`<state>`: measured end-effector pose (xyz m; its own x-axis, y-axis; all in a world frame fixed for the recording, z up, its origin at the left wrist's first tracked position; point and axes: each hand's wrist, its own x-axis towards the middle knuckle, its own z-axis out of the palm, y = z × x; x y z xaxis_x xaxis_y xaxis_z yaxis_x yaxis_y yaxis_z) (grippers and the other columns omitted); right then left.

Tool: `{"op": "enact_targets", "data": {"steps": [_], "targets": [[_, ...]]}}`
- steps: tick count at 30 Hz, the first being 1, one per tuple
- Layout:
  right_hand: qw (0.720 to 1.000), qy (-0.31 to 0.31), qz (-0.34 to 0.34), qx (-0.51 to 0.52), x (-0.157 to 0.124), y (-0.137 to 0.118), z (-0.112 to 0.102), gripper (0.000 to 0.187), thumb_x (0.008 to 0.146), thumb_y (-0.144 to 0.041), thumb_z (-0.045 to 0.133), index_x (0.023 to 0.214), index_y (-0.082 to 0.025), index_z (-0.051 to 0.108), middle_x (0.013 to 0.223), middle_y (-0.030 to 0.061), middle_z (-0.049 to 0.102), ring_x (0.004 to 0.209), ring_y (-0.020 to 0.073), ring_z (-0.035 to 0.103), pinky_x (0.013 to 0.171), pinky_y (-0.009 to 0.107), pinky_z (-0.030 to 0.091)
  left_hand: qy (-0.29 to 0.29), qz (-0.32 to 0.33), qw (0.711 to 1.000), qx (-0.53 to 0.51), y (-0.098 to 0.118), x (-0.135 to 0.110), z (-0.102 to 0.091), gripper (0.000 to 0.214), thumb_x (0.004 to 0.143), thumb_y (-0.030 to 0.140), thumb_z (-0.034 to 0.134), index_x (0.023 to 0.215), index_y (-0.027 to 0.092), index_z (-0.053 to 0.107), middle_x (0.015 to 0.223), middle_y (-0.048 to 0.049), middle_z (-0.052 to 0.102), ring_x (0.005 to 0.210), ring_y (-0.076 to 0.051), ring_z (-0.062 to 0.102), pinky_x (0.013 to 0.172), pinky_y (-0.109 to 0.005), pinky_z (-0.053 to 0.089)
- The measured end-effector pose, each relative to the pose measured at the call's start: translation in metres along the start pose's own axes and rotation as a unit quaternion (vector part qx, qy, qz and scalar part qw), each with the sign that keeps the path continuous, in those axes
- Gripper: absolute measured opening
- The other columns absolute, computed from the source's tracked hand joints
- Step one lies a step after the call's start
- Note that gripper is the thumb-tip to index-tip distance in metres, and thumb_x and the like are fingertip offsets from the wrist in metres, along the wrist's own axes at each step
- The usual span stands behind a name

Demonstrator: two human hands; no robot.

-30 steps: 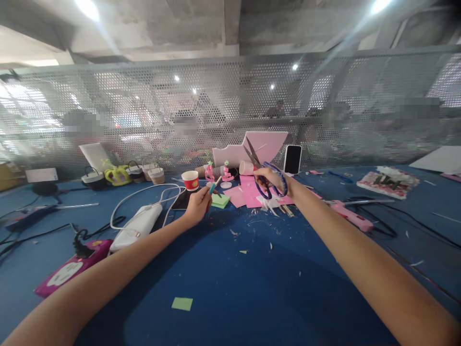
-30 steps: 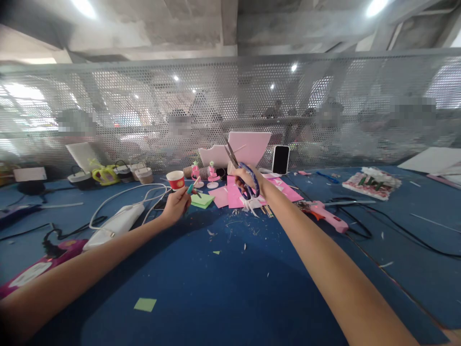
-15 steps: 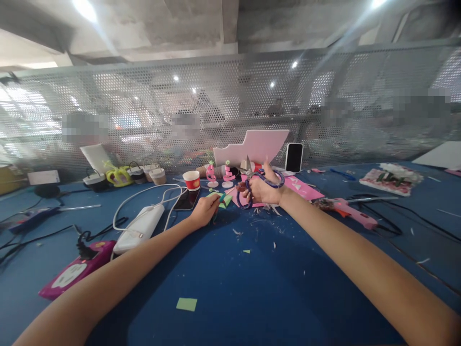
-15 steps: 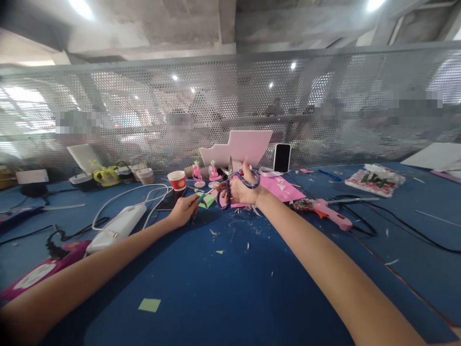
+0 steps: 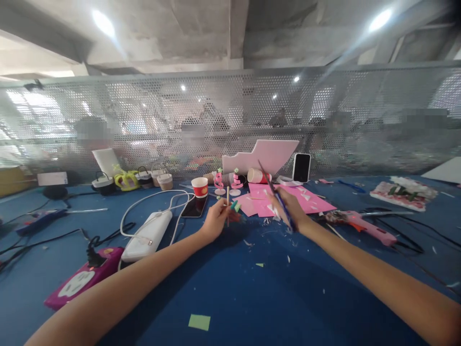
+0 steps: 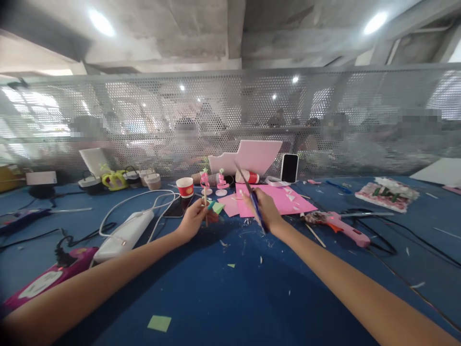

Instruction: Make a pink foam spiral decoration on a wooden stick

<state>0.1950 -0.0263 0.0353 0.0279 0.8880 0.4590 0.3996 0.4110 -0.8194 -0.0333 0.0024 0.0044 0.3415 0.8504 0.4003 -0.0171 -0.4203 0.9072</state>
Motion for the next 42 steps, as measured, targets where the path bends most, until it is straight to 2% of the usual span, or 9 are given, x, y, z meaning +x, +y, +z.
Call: {"op": "enact_targets", "data": {"steps": [2,3,5,7,14,21,29,35,42], "targets": [[0.976,0.052,-0.097,-0.19,-0.02,0.009,0.001,0.037,0.076,-0.058,0.055,0.073,-0.022,0.045,0.067,0.0025,0.052,0.059,0.0186,0.049,0.055,0.029,0.035,-0.023,-0.044,0.998,-0.048,0.002,-0.005,0.012,0.038,0.072,0.054,0.063,0.08,0.019,0.05,0.07,-0.002,0.069,0.061,-0.016,0.068,0.06,-0.03,0.055],[0.957,0.057,-0.129,-0.252,-0.027,0.012,0.002,0.034,0.078,-0.055,0.052,0.076,-0.021,0.046,0.071,0.0039,0.054,0.062,0.0202,0.052,0.056,0.03,0.036,-0.021,-0.056,0.996,-0.062,0.003,-0.007,0.017,0.038,0.07,0.053,0.065,0.079,0.019,0.053,0.073,-0.0027,0.07,0.065,-0.017,0.068,0.06,-0.03,0.055],[0.93,0.051,-0.163,-0.326,-0.036,0.015,0.004,0.031,0.082,-0.051,0.049,0.079,-0.021,0.047,0.075,0.0057,0.056,0.067,0.022,0.055,0.057,0.03,0.037,-0.035,-0.068,0.994,-0.082,0.004,-0.012,0.025,0.036,0.065,0.051,0.07,0.075,0.018,0.059,0.075,-0.0031,0.07,0.07,-0.018,0.069,0.065,-0.03,0.056],[0.916,0.056,-0.178,-0.355,-0.038,0.014,0.005,0.028,0.084,-0.048,0.046,0.08,-0.02,0.047,0.077,0.0065,0.056,0.071,0.0226,0.056,0.058,0.03,0.039,-0.041,-0.065,0.994,-0.079,0.004,-0.014,0.028,0.034,0.063,0.048,0.073,0.075,0.018,0.065,0.073,-0.0025,0.07,0.07,-0.018,0.068,0.065,-0.03,0.055],[0.89,0.074,-0.245,-0.377,-0.044,0.018,0.009,0.03,0.084,-0.047,0.048,0.087,-0.018,0.049,0.084,0.0099,0.057,0.078,0.0237,0.054,0.066,0.033,0.041,0.04,0.009,0.998,0.037,-0.004,-0.011,0.02,0.025,0.069,0.037,0.071,0.084,0.017,0.073,0.063,-0.002,0.067,0.058,-0.014,0.062,0.052,-0.024,0.048],[0.876,0.078,-0.273,-0.39,-0.048,0.018,0.011,0.029,0.083,-0.046,0.049,0.087,-0.017,0.05,0.082,0.0097,0.057,0.079,0.0237,0.052,0.064,0.032,0.039,0.066,0.103,0.987,0.105,-0.003,-0.01,0.021,0.012,0.071,0.03,0.071,0.077,0.02,0.075,0.075,-0.0042,0.072,0.07,-0.016,0.064,0.066,-0.027,0.05],[0.867,0.069,-0.297,-0.395,-0.048,0.015,0.008,0.029,0.083,-0.043,0.045,0.085,-0.016,0.052,0.078,0.0102,0.056,0.076,0.0238,0.051,0.06,0.031,0.037,0.077,0.134,0.98,0.129,-0.015,-0.006,0.018,0.011,0.072,0.03,0.07,0.078,0.022,0.075,0.073,-0.0025,0.072,0.068,-0.016,0.064,0.063,-0.028,0.051],[0.869,0.073,-0.293,-0.393,-0.049,0.014,0.008,0.027,0.083,-0.043,0.045,0.084,-0.017,0.052,0.077,0.0094,0.056,0.074,0.0227,0.05,0.058,0.03,0.034,0.081,0.149,0.974,0.152,-0.011,-0.007,0.019,0.012,0.074,0.031,0.068,0.079,0.023,0.075,0.073,-0.0028,0.071,0.068,-0.016,0.063,0.063,-0.028,0.05],[0.863,0.095,-0.281,-0.409,-0.048,0.016,0.009,0.031,0.083,-0.047,0.046,0.085,-0.016,0.052,0.079,0.0101,0.054,0.076,0.0233,0.05,0.059,0.031,0.036,0.066,0.133,0.977,0.151,-0.006,-0.009,0.019,0.013,0.074,0.03,0.068,0.082,0.021,0.075,0.071,-0.003,0.069,0.066,-0.014,0.06,0.061,-0.026,0.047]]}}
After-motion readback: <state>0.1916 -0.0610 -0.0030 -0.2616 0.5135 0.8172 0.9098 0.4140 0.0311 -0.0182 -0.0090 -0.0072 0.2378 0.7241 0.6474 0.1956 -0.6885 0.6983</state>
